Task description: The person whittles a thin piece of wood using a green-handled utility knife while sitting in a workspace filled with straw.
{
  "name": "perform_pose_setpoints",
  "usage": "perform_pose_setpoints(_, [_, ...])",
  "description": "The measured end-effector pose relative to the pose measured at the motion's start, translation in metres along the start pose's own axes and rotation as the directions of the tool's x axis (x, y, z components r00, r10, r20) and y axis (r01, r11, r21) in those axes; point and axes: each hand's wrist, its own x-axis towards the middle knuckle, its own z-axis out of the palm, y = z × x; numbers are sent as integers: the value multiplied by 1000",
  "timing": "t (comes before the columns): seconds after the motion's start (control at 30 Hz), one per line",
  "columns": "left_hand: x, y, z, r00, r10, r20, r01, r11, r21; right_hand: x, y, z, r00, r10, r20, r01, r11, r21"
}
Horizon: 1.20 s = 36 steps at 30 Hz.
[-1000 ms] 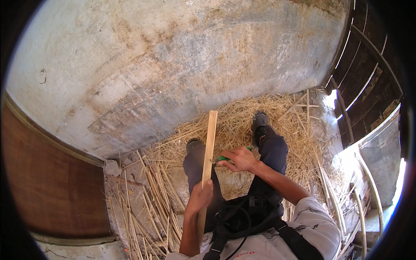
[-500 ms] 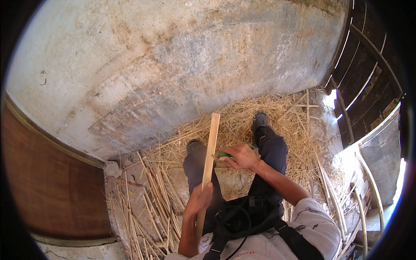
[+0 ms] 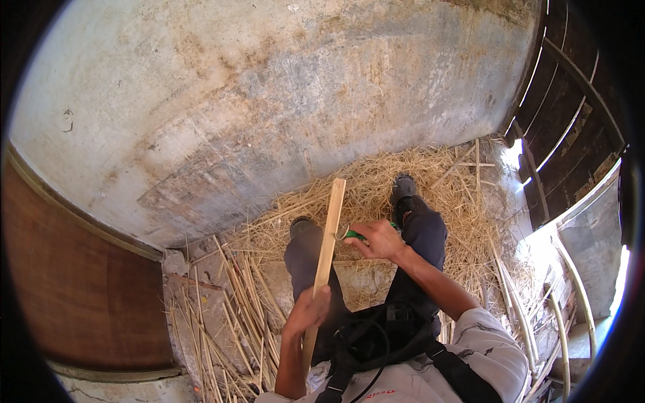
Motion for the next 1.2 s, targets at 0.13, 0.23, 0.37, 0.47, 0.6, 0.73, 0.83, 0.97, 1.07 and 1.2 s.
perform_pose_setpoints(0.13, [-1, 2, 0, 1000, 7, 23, -7, 1000, 10, 2, 1, -3, 999, 1, -37, -1, 1000, 7])
perform_pose_setpoints(0.23, [-1, 3, -1, 999, 10, 40, -11, 1000, 10, 3, 0, -4, 998, -18, -54, 18, 1000, 12])
perform_pose_setpoints(0.37, [-3, 2, -5, 998, -3, 66, 3, 1000, 0, 3, -1, -9, 999, 8, -41, -7, 999, 42])
perform_pose_setpoints(0.47, [-4, -3, -9, 996, 5, 94, -10, 998, 56, 4, 7, -13, 992, 97, -87, -93, 995, 41])
perform_pose_setpoints(0.6, [-7, -2, -9, 994, -10, 108, 5, 999, 45, 6, 10, -13, 989, 77, -127, -71, 996, 57])
perform_pose_setpoints(0.73, [-7, -3, -9, 993, -1, 114, -4, 999, 45, 7, 4, -19, 986, 102, -132, -98, 994, 43])
perform_pose_setpoints(0.83, [-8, -4, -11, 992, -1, 124, -5, 999, 50, 6, 5, -20, 982, 116, -151, -110, 993, 49])
perform_pose_setpoints(0.97, [-8, -3, -13, 990, -2, 143, -4, 999, 45, 6, 9, -19, 983, 85, -163, -80, 996, 38])
perform_pose_setpoints(1.07, [-10, -9, -17, 985, -55, 162, 49, 998, 37, 7, 18, -21, 942, 186, -279, -159, 980, 119])
perform_pose_setpoints(1.2, [-20, -22, -18, 947, -132, 293, 90, 984, 152, 25, 45, -38, 804, 389, -449, -360, 920, 153])
